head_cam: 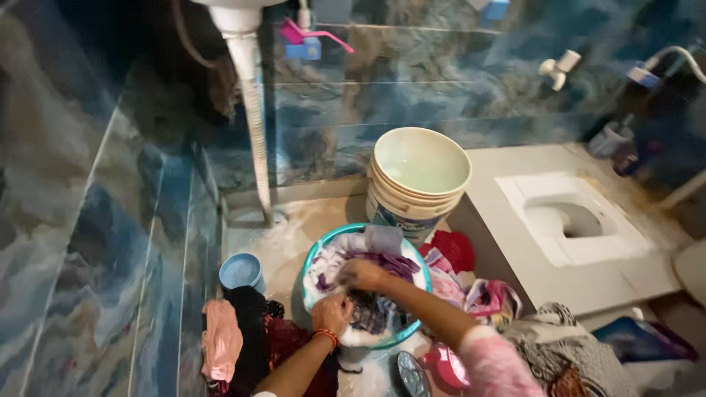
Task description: The person hand-washes multiple pieces of clothing in a soapy basin placed on the bathroom floor. They scrub and rinse the garments by hand, then wring them out and place them aside.
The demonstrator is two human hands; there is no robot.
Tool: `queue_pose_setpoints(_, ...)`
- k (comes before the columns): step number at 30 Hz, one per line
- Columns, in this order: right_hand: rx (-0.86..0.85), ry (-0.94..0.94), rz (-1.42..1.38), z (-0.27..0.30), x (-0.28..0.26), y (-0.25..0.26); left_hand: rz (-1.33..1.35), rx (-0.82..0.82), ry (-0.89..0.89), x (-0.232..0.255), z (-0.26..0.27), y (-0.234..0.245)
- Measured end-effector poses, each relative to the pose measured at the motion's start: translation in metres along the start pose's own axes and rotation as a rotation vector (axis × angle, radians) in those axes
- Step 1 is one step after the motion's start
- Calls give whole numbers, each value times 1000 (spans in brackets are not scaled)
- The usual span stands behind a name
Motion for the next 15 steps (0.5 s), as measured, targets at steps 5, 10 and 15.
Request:
queue_pose_setpoints(5,519,-262,130,101,59,56,25,-47,16,9,-6,9)
queue_pose_setpoints(10,548,-275,-110,18,64,75,70,-26,33,9,1,13)
queue_pose_setpoints(15,227,-137,-234,-94,31,74,61,-50,-10,3,-2,5)
Point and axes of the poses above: each hand's wrist, its own z-axis away from the middle knuckle, its own y-axis out of the back of the hand, x = y × z, the point moved 4 cm from there along -z, towards the middle knuckle, and after that the axes turned 5 degrees about z, right-handed, at the moved point
